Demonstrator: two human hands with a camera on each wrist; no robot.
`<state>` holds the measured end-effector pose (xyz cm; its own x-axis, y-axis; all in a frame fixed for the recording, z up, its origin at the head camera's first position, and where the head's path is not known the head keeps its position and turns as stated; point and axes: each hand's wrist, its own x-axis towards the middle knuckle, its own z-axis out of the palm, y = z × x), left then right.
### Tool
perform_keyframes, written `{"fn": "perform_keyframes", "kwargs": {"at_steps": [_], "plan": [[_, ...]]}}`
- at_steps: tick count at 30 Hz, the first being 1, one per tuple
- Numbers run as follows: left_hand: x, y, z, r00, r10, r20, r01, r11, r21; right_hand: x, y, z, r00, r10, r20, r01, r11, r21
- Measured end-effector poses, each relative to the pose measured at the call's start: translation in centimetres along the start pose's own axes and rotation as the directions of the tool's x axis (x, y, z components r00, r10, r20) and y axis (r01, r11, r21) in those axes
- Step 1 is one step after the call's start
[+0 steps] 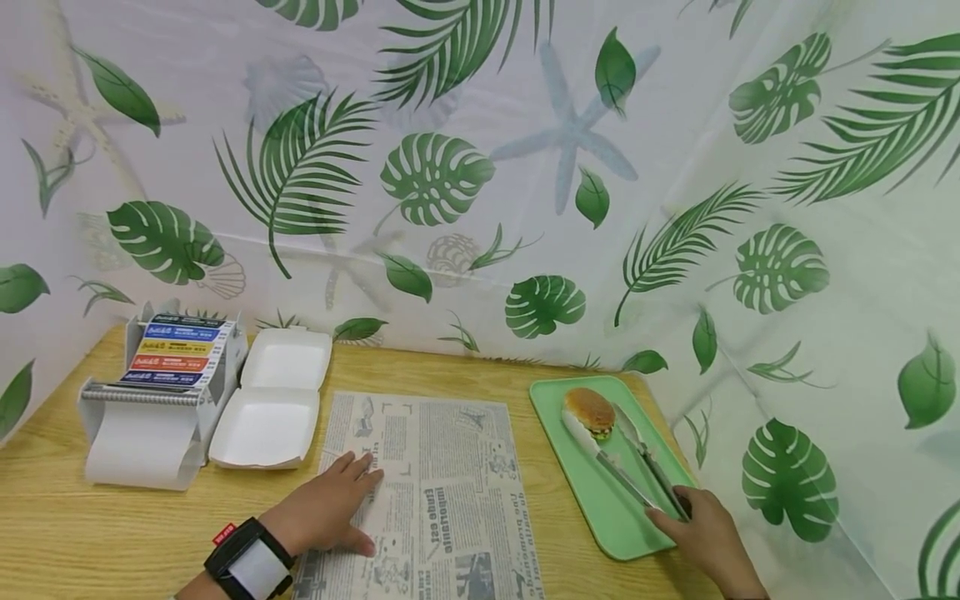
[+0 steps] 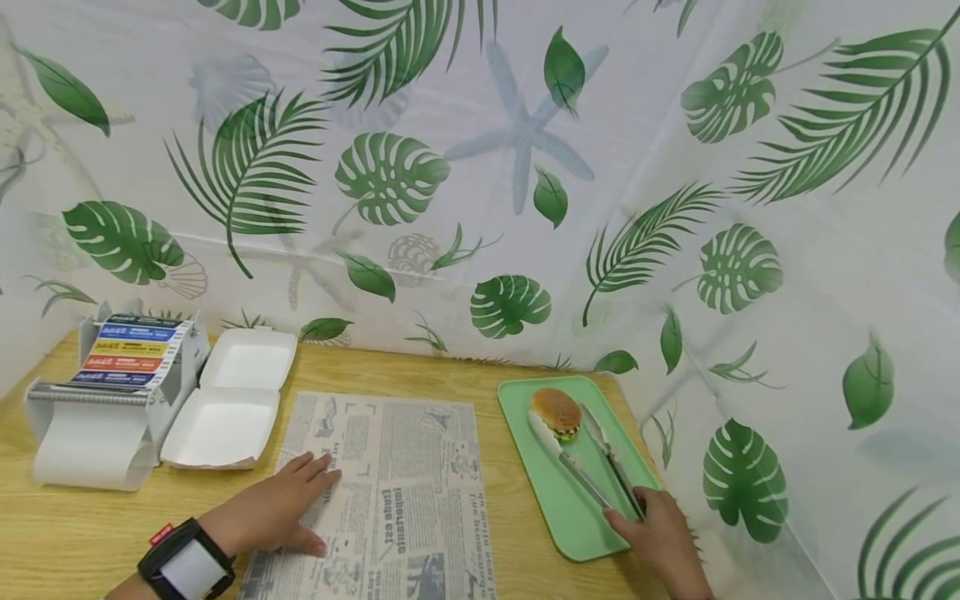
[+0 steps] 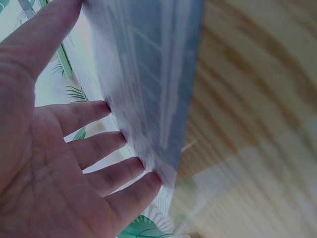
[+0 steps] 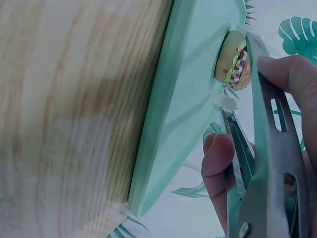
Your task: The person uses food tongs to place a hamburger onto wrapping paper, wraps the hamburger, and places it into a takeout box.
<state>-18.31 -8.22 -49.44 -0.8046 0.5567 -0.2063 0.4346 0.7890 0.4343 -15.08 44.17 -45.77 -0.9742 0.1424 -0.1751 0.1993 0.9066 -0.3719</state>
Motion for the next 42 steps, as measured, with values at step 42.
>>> {"fn": "perform_keyframes", "kwargs": {"at_steps": [42], "plan": [[-0.1,-0.2,0.1,1.000,0.002,-0.011,-0.002,1.000,0.020,-6.8,-12.0,2.5,0.839,-0.527,0.133,0.509,0.848,0.146]]}}
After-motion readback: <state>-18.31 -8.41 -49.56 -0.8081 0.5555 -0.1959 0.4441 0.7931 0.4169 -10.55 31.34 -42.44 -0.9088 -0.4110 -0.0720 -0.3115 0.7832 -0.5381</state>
